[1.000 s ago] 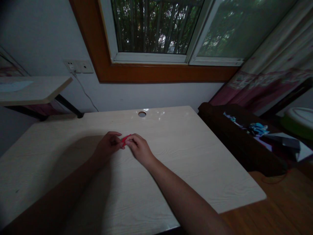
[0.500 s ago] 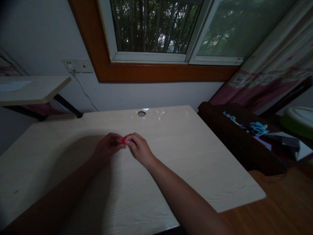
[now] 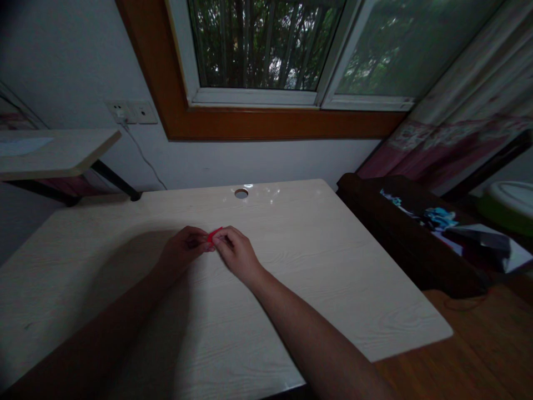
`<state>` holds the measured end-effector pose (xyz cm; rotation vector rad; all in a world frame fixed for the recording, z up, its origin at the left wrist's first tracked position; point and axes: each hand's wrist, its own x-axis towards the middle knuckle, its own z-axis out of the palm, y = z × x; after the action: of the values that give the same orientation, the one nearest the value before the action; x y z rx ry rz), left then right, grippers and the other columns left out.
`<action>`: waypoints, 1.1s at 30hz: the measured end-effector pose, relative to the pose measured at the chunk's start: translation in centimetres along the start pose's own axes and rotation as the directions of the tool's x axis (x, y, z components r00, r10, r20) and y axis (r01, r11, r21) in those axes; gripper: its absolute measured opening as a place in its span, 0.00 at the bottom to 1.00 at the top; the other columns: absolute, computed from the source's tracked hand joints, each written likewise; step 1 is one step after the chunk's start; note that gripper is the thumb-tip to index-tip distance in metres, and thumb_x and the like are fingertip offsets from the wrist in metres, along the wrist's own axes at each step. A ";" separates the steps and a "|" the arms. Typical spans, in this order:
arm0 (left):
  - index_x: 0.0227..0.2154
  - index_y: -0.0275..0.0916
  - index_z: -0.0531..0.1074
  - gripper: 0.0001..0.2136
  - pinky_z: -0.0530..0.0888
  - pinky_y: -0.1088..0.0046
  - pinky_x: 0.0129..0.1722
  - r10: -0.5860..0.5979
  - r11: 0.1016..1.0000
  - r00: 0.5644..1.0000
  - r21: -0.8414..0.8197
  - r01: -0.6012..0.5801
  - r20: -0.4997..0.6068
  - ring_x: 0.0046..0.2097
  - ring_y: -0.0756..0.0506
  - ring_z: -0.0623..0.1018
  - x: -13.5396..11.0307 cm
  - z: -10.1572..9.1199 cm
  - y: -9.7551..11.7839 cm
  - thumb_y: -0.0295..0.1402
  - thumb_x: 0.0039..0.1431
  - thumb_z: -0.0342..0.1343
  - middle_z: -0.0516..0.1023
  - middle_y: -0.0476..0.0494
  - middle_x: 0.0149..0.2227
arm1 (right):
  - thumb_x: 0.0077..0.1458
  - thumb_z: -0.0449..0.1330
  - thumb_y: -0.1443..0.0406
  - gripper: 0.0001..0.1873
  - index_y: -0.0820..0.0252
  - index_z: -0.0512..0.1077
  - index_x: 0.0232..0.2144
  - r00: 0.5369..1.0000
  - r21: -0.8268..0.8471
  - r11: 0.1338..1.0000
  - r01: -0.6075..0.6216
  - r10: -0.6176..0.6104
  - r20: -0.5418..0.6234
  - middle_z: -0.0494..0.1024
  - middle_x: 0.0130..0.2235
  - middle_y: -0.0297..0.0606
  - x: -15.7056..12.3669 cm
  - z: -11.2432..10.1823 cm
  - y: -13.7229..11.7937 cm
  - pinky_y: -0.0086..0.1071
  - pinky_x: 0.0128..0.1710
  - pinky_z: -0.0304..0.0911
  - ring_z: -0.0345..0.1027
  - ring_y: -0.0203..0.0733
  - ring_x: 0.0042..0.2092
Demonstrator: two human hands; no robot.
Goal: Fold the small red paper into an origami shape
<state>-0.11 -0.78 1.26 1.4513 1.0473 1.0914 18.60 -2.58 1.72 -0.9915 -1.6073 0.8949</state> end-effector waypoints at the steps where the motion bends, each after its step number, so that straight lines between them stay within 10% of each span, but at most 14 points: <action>1: 0.38 0.39 0.73 0.17 0.80 0.64 0.42 0.003 1.000 1.000 0.003 -0.003 -0.005 0.36 0.44 0.83 0.0 0.0 0.0 0.39 0.49 0.69 0.83 0.45 0.33 | 0.64 0.58 0.61 0.06 0.55 0.73 0.38 1.000 0.025 0.999 -0.022 0.022 -0.006 0.78 0.40 0.39 -0.1 0.1 0.1 0.37 0.45 0.67 0.73 0.42 0.42; 11: 0.39 0.39 0.73 0.16 0.80 0.67 0.40 0.048 0.999 0.999 0.023 -0.048 -0.023 0.35 0.44 0.84 0.1 -0.1 0.1 0.39 0.51 0.69 0.83 0.45 0.32 | 0.57 0.65 0.60 0.15 0.52 0.64 0.43 0.992 0.357 0.930 -0.083 0.110 -0.056 0.79 0.42 0.36 0.0 0.9 1.8 0.36 0.45 0.70 0.75 0.38 0.41; 33: 0.40 0.39 0.72 0.16 0.79 0.66 0.40 0.037 0.999 0.999 0.029 -0.038 0.026 0.35 0.44 0.83 0.2 0.1 0.0 0.39 0.51 0.68 0.83 0.46 0.32 | 0.53 0.68 0.61 0.18 0.52 0.62 0.39 0.987 0.468 0.878 -0.103 0.150 -0.063 0.78 0.35 0.30 0.3 1.2 2.2 0.33 0.39 0.69 0.74 0.36 0.35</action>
<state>0.02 -0.65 1.28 1.5099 1.0260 1.0853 17.76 -1.57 -0.46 -0.7881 -1.1725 1.2326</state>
